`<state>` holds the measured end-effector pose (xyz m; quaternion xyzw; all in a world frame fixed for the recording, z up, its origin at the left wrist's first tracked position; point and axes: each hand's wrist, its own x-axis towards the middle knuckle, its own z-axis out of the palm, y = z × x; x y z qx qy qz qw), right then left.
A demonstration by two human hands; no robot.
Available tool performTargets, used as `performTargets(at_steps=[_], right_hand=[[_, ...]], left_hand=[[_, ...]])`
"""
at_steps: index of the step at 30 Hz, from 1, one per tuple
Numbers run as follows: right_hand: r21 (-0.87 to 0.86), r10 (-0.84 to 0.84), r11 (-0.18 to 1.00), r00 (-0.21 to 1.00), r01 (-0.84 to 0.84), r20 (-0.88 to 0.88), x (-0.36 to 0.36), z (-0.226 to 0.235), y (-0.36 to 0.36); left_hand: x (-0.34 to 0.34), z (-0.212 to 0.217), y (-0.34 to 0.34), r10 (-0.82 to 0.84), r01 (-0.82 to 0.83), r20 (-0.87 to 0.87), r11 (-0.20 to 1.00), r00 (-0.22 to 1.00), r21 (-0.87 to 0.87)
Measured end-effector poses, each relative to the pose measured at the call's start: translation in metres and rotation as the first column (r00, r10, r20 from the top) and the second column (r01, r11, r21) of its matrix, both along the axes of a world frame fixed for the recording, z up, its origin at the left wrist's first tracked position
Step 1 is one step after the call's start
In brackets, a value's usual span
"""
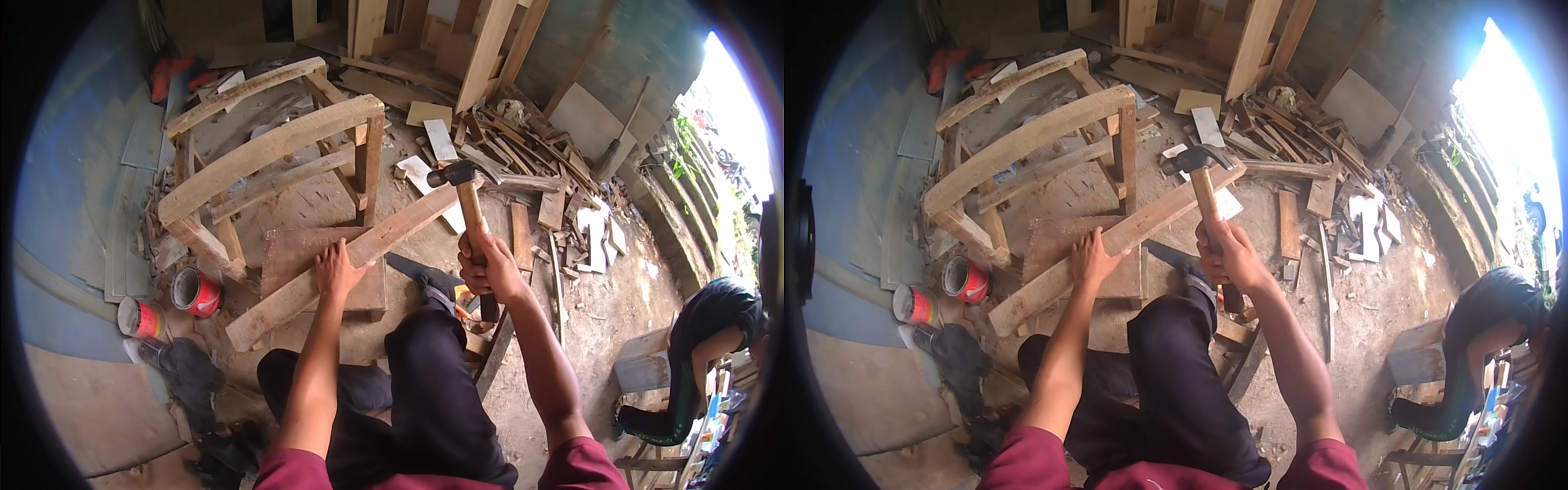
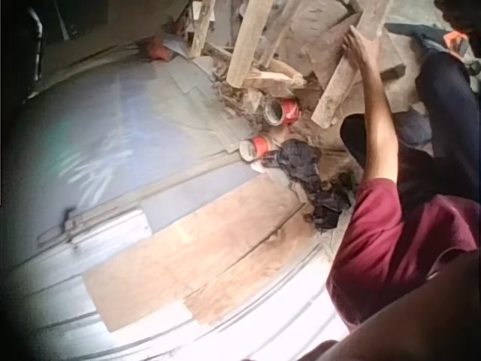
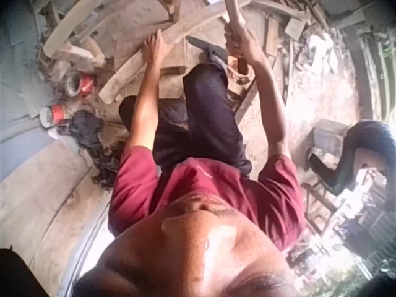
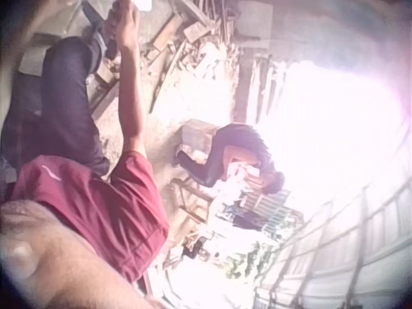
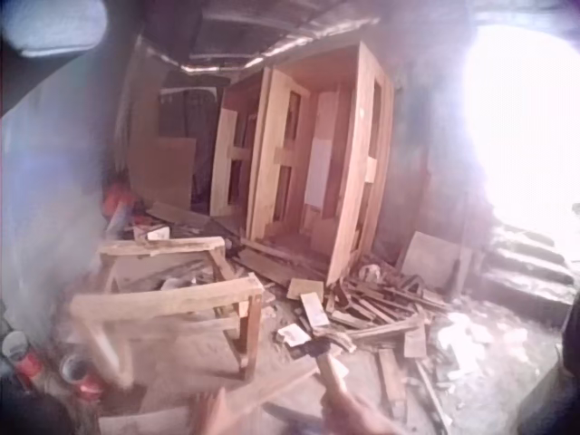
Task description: The person sits on the floor and uses a hammer and a metal bar to break apart a wooden chair frame. They repeatedly strike the joints to separate the pieces, then inspect and reposition the wood parts.
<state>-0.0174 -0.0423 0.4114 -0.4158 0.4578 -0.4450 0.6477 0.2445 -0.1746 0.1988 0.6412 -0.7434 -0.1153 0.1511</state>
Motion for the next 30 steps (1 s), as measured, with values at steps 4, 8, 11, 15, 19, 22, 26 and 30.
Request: performTargets(at_steps=[4, 8, 11, 15, 19, 22, 26, 30], right_hand=[[-0.050, -0.043, 0.998, 0.988, 0.036, -0.150, 0.024, 0.027, 0.016], [-0.043, -0.015, 0.999, 0.984, 0.007, -0.179, 0.038, 0.046, 0.034], [-0.012, 0.035, 0.999, 0.996, -0.036, -0.087, 0.048, 0.053, 0.045], [0.005, 0.146, 0.989, 0.988, -0.146, 0.041, 0.065, 0.052, 0.057], [0.107, 0.218, 0.965, 0.960, -0.239, 0.176, 0.073, 0.045, 0.066], [0.132, 0.255, 0.953, 0.956, -0.274, 0.145, 0.085, 0.041, 0.076], [0.074, 0.367, 0.925, 0.927, -0.372, 0.076, 0.099, 0.028, 0.091], [0.017, 0.323, 0.946, 0.943, -0.323, -0.078, 0.113, 0.035, 0.120]], left_hand=[[0.029, -0.015, 0.004, -0.149, 0.105, -0.184, 0.968, 0.972, -0.230], [0.046, -0.023, 0.021, -0.193, 0.145, -0.127, 0.938, 0.973, -0.316], [0.060, -0.025, 0.038, -0.152, 0.120, -0.078, 0.942, 0.985, -0.315], [0.070, -0.002, 0.059, -0.018, -0.036, -0.129, 0.913, 0.991, -0.407], [0.046, 0.115, 0.082, -0.118, -0.137, -0.701, 0.946, 0.703, -0.295], [0.031, 0.220, 0.109, -0.116, 0.042, -0.962, 0.993, 0.247, -0.109], [0.025, 0.258, 0.122, -0.134, 0.370, -0.876, 0.927, 0.464, 0.054], [0.032, 0.229, 0.136, -0.206, 0.204, -0.726, 0.975, 0.656, -0.092]])
